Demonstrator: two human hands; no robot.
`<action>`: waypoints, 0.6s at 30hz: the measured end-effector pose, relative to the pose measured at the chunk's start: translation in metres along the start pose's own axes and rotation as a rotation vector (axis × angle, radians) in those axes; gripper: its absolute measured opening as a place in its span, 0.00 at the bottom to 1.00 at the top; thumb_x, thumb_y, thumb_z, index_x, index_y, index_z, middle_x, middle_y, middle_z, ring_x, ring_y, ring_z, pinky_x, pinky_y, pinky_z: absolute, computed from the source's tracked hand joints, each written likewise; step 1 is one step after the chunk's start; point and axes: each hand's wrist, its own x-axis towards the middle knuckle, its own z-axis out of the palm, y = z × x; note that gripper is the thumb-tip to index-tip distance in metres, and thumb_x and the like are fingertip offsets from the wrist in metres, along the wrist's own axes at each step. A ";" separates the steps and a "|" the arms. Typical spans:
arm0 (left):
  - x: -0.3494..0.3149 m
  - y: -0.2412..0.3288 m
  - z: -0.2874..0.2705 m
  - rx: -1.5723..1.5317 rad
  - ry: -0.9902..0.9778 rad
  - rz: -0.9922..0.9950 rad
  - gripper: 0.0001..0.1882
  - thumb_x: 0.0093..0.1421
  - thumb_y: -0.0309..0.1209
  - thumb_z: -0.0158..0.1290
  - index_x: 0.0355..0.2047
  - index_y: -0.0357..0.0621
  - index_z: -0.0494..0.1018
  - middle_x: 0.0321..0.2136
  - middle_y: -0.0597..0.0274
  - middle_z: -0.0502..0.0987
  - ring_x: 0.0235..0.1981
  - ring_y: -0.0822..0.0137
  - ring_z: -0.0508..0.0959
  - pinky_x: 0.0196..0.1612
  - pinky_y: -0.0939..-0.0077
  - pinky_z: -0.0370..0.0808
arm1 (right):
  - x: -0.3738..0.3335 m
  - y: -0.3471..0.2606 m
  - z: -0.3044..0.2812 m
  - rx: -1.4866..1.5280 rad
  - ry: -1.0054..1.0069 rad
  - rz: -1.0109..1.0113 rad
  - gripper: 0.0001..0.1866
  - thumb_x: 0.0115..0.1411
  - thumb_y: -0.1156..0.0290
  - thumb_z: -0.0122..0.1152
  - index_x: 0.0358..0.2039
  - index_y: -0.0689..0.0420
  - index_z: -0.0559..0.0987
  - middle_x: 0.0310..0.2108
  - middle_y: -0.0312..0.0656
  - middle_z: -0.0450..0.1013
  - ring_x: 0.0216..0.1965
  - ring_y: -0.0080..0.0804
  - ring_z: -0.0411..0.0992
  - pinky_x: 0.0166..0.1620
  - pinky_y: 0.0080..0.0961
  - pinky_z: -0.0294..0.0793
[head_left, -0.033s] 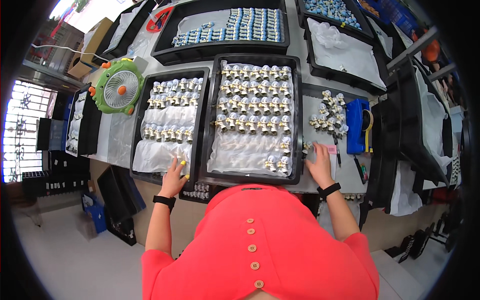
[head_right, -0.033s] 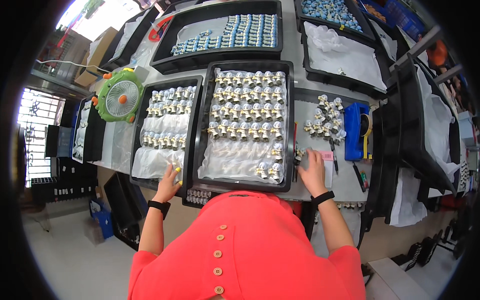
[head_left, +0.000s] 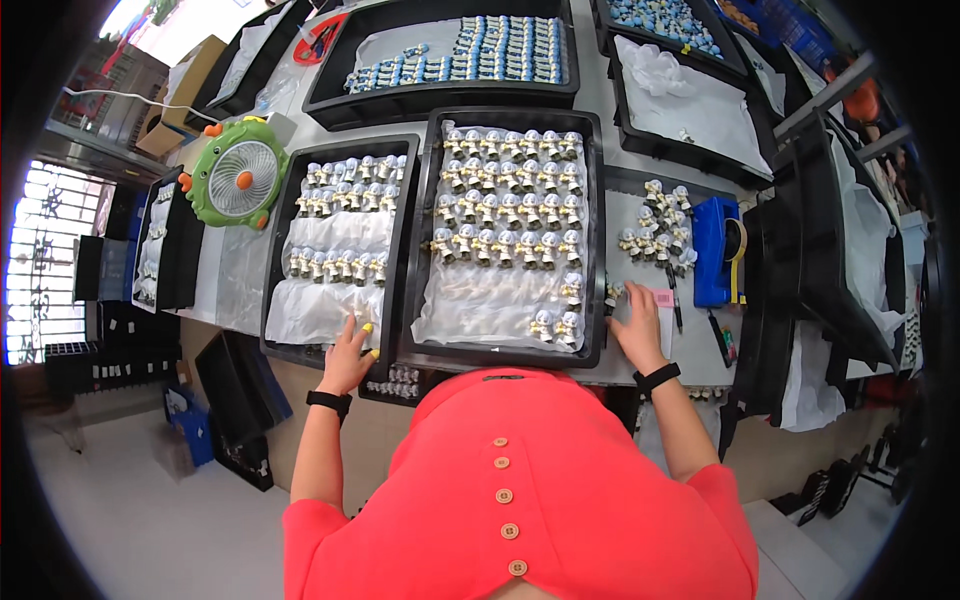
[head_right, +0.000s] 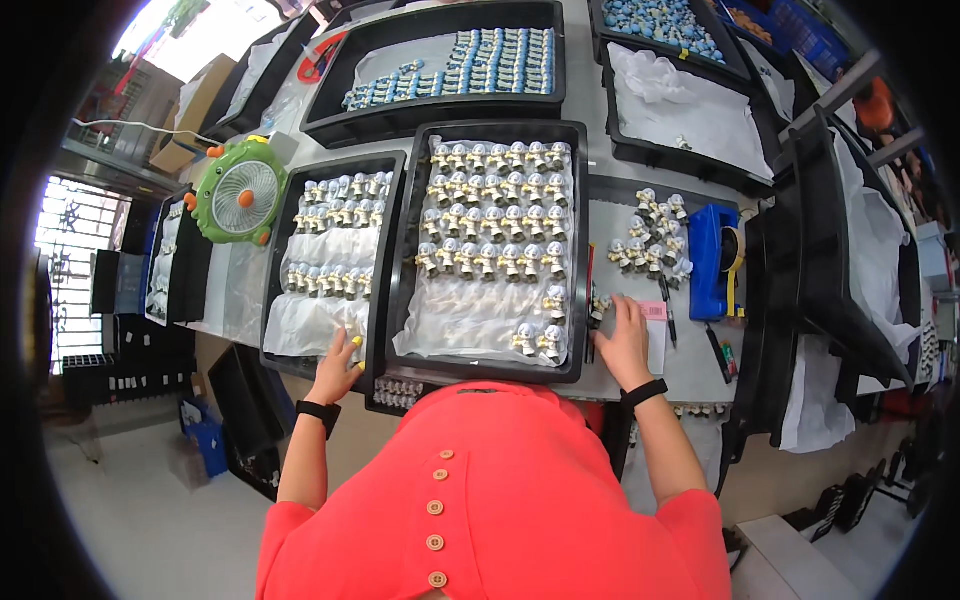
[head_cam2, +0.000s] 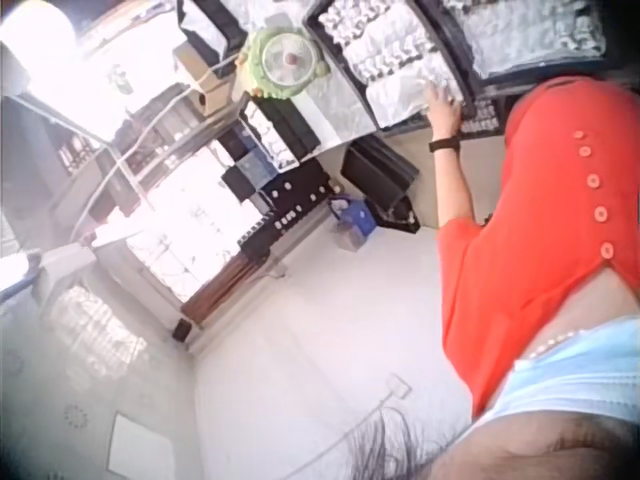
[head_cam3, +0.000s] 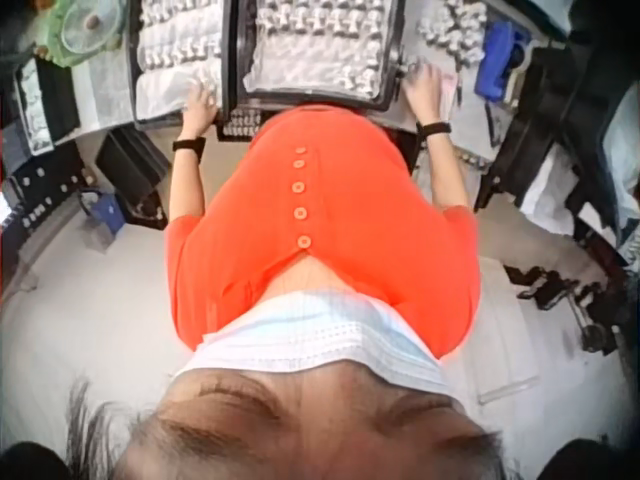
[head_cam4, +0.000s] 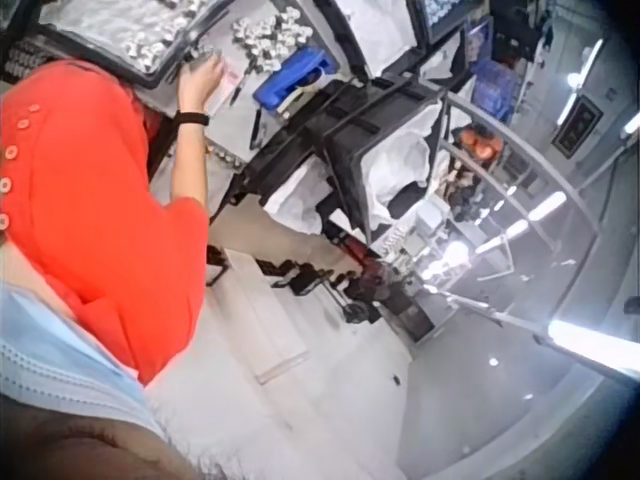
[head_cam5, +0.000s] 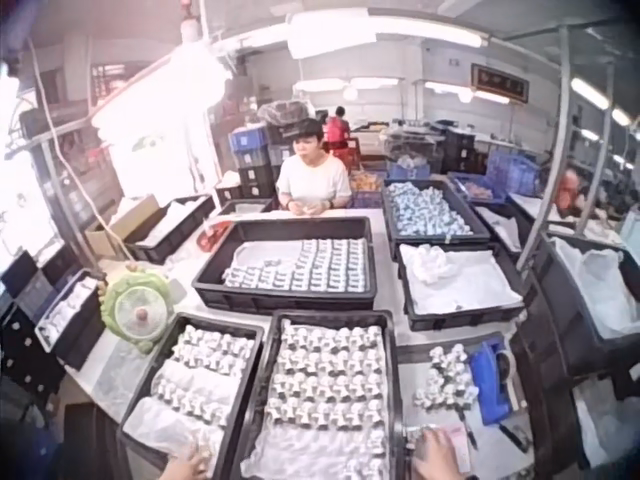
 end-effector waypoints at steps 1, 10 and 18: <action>0.001 -0.002 0.007 0.036 0.001 0.015 0.28 0.53 0.35 0.54 0.55 0.49 0.64 0.63 0.49 0.50 0.61 0.50 0.58 0.57 0.57 0.60 | 0.002 -0.001 0.000 -0.049 0.004 -0.022 0.34 0.42 0.74 0.66 0.52 0.60 0.65 0.51 0.51 0.64 0.52 0.51 0.61 0.54 0.38 0.62; -0.005 0.001 -0.005 0.128 -0.038 0.019 0.23 0.59 0.50 0.45 0.53 0.57 0.67 0.62 0.54 0.55 0.56 0.48 0.62 0.56 0.39 0.52 | 0.017 0.011 0.009 -0.038 -0.004 -0.060 0.33 0.39 0.75 0.66 0.49 0.63 0.68 0.45 0.51 0.67 0.48 0.50 0.64 0.53 0.37 0.63; -0.002 -0.015 -0.008 0.028 -0.141 0.051 0.23 0.58 0.48 0.46 0.52 0.57 0.68 0.61 0.55 0.58 0.54 0.45 0.65 0.55 0.48 0.58 | 0.022 -0.120 -0.040 0.248 0.174 -0.109 0.31 0.46 0.73 0.65 0.52 0.60 0.66 0.46 0.44 0.63 0.46 0.36 0.65 0.48 0.28 0.67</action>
